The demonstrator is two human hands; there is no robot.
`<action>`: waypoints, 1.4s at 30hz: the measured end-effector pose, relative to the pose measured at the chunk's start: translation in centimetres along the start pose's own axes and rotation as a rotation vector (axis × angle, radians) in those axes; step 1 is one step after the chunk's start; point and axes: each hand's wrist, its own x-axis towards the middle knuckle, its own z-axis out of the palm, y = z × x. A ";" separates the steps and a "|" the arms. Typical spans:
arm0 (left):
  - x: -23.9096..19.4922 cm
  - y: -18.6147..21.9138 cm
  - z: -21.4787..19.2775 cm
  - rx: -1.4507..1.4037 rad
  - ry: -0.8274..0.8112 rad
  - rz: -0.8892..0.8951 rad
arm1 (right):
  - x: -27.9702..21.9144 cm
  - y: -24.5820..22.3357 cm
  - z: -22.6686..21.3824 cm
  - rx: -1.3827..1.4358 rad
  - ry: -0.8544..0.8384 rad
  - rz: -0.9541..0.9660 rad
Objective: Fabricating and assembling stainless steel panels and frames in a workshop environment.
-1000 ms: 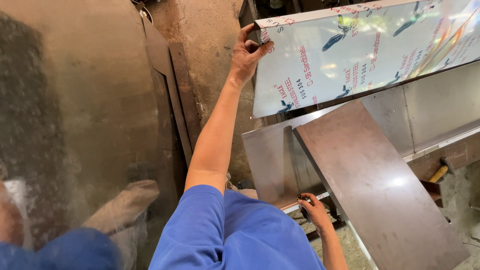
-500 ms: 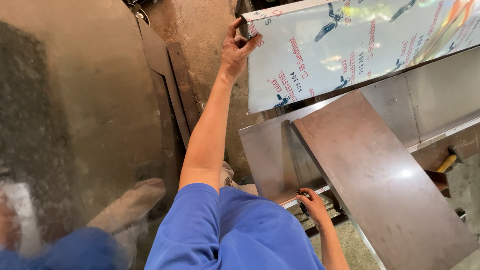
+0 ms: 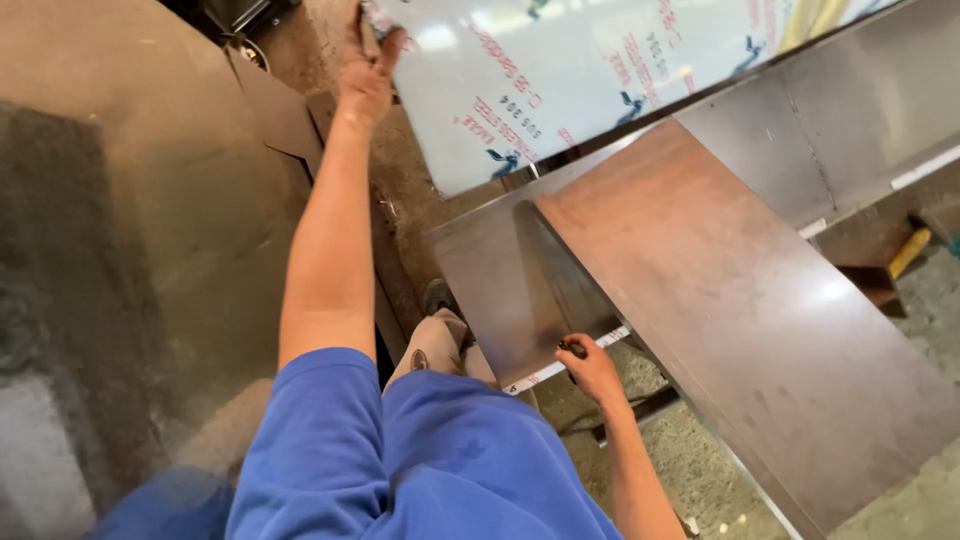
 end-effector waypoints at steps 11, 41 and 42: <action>-1.5 4.8 0.4 0.183 0.035 -0.128 | -0.2 -4.8 1.0 -0.104 0.079 -0.044; 15.8 18.9 1.7 0.567 -0.795 -0.132 | 9.5 -13.9 12.5 -0.380 0.804 0.378; 16.8 18.9 3.3 0.631 -0.875 -0.176 | 10.3 -13.9 12.3 -0.368 0.807 0.373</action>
